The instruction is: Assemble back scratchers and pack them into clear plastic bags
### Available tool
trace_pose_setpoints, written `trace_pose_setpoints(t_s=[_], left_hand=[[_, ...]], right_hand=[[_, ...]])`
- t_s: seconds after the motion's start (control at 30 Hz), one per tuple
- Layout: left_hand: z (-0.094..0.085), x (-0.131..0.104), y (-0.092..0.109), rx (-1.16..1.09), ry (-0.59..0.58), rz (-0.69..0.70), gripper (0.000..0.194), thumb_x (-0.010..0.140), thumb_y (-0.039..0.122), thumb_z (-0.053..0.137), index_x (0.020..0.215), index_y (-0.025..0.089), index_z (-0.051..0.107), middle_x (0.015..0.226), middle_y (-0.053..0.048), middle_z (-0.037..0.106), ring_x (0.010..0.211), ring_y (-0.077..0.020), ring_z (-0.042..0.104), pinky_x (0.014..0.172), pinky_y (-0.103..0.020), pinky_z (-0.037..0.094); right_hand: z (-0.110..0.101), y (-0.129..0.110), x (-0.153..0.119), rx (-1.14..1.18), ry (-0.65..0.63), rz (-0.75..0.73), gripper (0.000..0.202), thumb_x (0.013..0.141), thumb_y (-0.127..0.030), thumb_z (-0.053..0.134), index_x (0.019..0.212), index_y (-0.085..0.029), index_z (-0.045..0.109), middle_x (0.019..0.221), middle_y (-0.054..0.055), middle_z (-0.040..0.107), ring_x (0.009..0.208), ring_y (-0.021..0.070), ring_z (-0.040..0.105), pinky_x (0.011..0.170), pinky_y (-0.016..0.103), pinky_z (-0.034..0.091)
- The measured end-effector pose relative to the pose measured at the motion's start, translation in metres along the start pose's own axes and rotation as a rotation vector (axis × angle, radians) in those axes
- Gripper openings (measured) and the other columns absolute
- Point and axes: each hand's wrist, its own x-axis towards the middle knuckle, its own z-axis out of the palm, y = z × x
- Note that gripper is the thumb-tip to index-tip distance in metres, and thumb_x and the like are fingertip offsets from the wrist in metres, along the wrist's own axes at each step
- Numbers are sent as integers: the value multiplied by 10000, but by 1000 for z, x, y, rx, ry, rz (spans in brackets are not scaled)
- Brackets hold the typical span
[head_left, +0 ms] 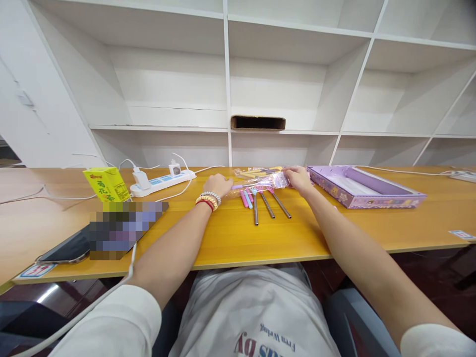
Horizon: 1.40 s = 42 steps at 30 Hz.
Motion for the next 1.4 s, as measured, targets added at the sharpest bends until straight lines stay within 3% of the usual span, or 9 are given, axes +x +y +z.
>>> trace_pose_setpoints(t_s=[0.13,0.27,0.43,0.63,0.8,0.87,1.0,1.4], left_hand=[[-1,-2,0,5,5,10,376,772,406,429,760,176,725,831,-149,697,837,-289,641,691,-351,477],[-1,-1,0,2,1,-4,379,773,425,433,762,177,720,849,-151,698,854,-298,642,689,-355,477],[2,3,0,-14,19,-29,385,778,432,433,799,178,721,891,-157,699,887,-306,638,704,-360,474],[2,3,-1,-9,16,-44,380,777,428,451,836,167,720,914,-166,697,892,-303,637,705,-352,472],[-1,0,0,2,5,-43,375,772,416,446,831,169,722,896,-163,698,885,-303,637,701,-354,470],[-2,-1,1,4,0,-46,374,765,415,448,834,168,720,897,-163,699,882,-305,636,689,-353,469],[-3,-2,2,13,0,-45,381,765,414,444,857,165,718,916,-168,698,893,-305,636,688,-354,471],[-1,0,0,8,20,-44,352,765,419,456,796,180,712,877,-155,696,873,-303,637,693,-356,470]], right_hand=[[1,1,-3,-165,-37,-103,291,776,-386,473,705,-138,607,556,6,517,518,124,503,468,219,407],[2,1,-5,-252,-77,-98,274,779,-349,452,661,-140,584,538,7,507,520,125,497,471,218,394],[2,3,-1,-123,-81,-25,269,765,-329,450,749,-127,626,608,33,570,497,138,531,440,236,407],[1,6,-1,-163,51,-161,352,633,-299,652,938,-121,655,692,29,636,575,132,556,509,220,427],[0,-2,-3,166,-39,-43,399,797,-479,468,815,-118,635,694,72,634,489,121,524,415,222,388],[0,-4,-3,241,-61,17,324,800,-398,448,794,-124,622,682,68,627,480,117,525,400,217,384],[0,-3,-3,216,-59,42,170,672,-215,550,804,-136,621,572,9,568,475,113,518,399,207,394],[1,6,-2,193,-181,42,186,621,-163,661,710,-169,497,527,-58,442,431,75,454,449,275,531]])
